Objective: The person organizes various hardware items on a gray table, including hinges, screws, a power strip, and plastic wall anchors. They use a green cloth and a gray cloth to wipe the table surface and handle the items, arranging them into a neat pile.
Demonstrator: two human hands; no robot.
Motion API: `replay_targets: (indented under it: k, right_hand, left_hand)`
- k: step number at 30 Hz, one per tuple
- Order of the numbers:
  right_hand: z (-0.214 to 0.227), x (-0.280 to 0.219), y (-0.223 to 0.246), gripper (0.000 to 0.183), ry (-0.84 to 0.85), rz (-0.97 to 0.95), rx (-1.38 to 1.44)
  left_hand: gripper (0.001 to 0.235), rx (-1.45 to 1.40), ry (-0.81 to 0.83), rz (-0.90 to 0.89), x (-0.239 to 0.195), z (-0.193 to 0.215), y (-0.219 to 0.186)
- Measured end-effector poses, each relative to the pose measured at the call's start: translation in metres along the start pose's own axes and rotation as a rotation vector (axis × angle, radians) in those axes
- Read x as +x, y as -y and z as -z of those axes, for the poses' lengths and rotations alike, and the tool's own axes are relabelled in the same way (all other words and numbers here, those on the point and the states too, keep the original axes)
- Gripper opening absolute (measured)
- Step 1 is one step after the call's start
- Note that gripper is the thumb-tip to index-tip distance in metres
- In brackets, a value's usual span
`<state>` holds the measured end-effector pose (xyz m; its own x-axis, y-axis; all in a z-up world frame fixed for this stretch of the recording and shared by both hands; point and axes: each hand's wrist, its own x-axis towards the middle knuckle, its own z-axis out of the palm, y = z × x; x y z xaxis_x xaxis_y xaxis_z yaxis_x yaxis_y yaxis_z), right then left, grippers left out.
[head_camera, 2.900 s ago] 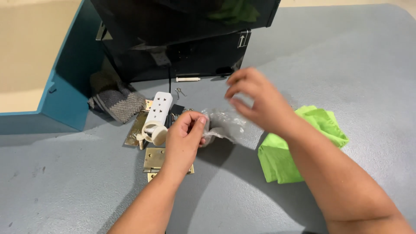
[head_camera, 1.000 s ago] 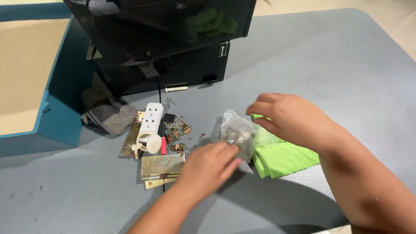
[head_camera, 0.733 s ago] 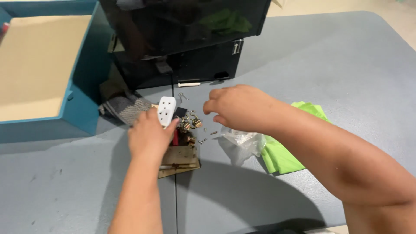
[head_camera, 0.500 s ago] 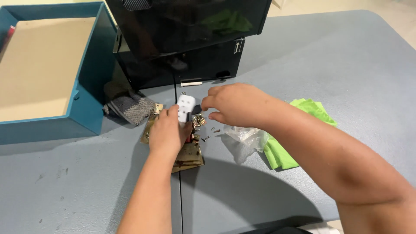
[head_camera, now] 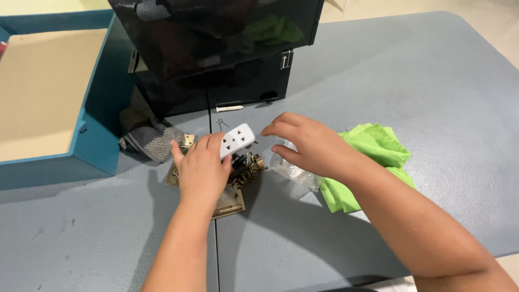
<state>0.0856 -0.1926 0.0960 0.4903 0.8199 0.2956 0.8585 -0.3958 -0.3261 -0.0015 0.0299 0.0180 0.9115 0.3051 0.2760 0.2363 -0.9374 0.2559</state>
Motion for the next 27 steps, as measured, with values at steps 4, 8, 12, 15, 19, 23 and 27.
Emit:
replay_targets:
  k: [4, 8, 12, 15, 19, 23, 27]
  right_hand:
    - [0.0, -0.022, -0.007, 0.049, -0.16, 0.052, 0.149]
    - [-0.001, -0.026, -0.014, 0.057, -0.044, -0.094, 0.28]
    - [-0.007, -0.025, -0.027, 0.053, -0.017, -0.133, 0.376]
    - [-0.008, -0.026, -0.03, 0.056, -0.064, -0.127, 0.396]
    - [-0.001, -0.022, -0.021, 0.062, -0.022, -0.228, 0.392]
    - [-0.005, -0.021, -0.019, 0.062, 0.044, -0.294, 0.322]
    - [-0.017, -0.019, -0.018, 0.056, -0.071, -0.143, 0.297]
  left_hand:
    - [0.054, -0.211, -0.206, -0.188, -0.007, 0.004, -0.019]
    - [0.055, -0.345, -0.18, -0.37, -0.015, 0.007, -0.034]
    - [0.061, -0.359, -0.179, -0.393, -0.01, 0.009, -0.033]
    - [0.075, -0.517, -0.068, -0.088, -0.006, 0.014, -0.031]
    - [0.073, -0.708, -0.004, -0.053, -0.007, 0.018, -0.028]
    - [0.073, -0.847, -0.011, -0.07, -0.005, 0.02, -0.027]
    - [0.071, -0.974, -0.075, -0.137, -0.006, 0.014, -0.02]
